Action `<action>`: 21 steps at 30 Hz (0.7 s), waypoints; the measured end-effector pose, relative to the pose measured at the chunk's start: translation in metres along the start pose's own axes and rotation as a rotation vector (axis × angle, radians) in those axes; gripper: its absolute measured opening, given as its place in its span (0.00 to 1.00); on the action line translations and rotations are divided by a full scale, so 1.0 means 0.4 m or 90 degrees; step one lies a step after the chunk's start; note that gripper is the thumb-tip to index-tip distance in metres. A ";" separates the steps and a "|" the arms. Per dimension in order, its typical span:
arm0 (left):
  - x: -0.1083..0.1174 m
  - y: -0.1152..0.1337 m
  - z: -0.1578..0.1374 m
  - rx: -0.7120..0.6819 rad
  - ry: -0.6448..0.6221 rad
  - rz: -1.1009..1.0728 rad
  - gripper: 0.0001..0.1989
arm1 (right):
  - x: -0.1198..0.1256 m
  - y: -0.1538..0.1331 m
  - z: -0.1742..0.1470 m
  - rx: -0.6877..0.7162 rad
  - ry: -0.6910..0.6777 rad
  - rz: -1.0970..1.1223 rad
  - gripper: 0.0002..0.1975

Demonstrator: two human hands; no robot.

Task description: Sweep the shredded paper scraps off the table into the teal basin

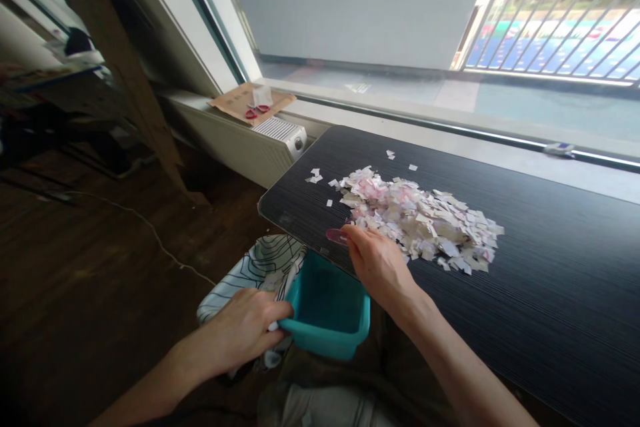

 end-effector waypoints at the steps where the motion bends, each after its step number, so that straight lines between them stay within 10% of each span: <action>1: 0.001 0.001 0.000 -0.001 0.003 0.001 0.06 | -0.004 -0.003 -0.003 0.010 -0.013 0.008 0.13; 12: -0.014 0.029 0.004 -0.008 -0.020 0.015 0.05 | 0.021 -0.016 -0.061 0.004 -0.031 0.038 0.13; 21: -0.096 0.205 0.048 -0.183 -0.121 0.005 0.04 | 0.107 0.176 -0.293 -0.241 0.065 0.037 0.12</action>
Point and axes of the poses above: each hand's wrist, its own z-axis towards the middle knuckle, its own x-axis out of the back of the hand, y = z × x, the point moved 7 cm from there along z, towards the middle knuckle, and after that the axes turned 15 degrees about -z, right-handed, at the moved point
